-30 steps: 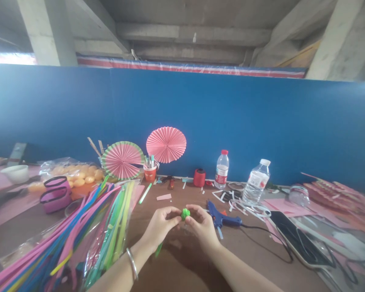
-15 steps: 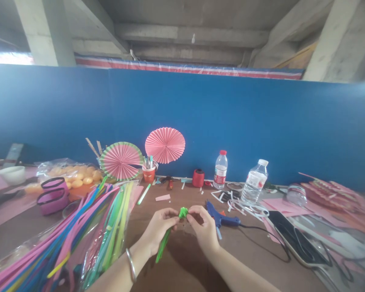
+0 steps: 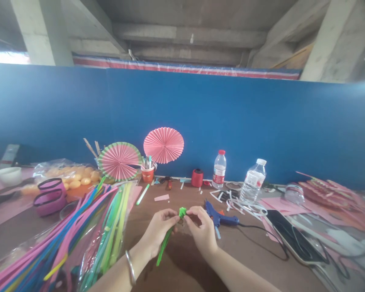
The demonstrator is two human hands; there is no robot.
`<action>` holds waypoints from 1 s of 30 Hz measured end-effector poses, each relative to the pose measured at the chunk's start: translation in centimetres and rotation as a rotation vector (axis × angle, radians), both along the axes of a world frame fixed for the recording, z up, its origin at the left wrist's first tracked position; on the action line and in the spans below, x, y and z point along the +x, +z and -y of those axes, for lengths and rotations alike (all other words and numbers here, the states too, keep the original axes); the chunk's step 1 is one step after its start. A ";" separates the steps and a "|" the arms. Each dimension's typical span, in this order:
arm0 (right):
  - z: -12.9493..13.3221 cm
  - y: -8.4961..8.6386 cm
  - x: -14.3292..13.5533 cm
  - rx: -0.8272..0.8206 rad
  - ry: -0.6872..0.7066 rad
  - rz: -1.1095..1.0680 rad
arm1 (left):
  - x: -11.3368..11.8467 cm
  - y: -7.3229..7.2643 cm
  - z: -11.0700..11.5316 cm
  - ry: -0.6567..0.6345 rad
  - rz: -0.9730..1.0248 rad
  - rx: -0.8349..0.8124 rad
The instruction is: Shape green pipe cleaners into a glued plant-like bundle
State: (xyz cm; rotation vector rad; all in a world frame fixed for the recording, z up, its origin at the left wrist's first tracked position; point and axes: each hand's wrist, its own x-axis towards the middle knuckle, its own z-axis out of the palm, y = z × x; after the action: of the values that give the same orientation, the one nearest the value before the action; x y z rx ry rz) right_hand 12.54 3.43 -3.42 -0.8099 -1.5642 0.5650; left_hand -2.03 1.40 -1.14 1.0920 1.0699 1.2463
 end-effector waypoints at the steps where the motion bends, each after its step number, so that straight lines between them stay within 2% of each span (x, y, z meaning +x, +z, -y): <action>1: 0.0 0.1 0.0 0.003 -0.002 -0.001 | 0.0 0.0 0.0 0.003 -0.004 -0.002; 10: -0.1 -0.2 -0.1 0.000 0.002 0.018 | 0.1 0.4 0.2 -0.029 0.004 -0.033; 15: -0.6 -0.7 0.1 0.044 0.019 0.007 | 0.0 1.0 0.2 -0.106 0.043 -0.053; 20: -0.5 -0.5 0.2 0.064 0.037 -0.002 | -0.2 1.2 0.2 -0.165 0.058 -0.052; 25: -0.5 -0.5 0.2 0.066 0.029 -0.001 | -0.2 1.0 0.3 -0.114 0.050 -0.081; 30: -0.3 -0.7 -0.2 0.025 -0.006 -0.043 | 0.0 0.8 0.4 -0.081 0.153 -0.072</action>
State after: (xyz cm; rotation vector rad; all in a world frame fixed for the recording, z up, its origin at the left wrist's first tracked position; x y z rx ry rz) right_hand 12.37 3.69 -4.12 -0.7778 -1.5261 0.5543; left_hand -2.03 1.05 -0.34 0.9598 0.9384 1.1980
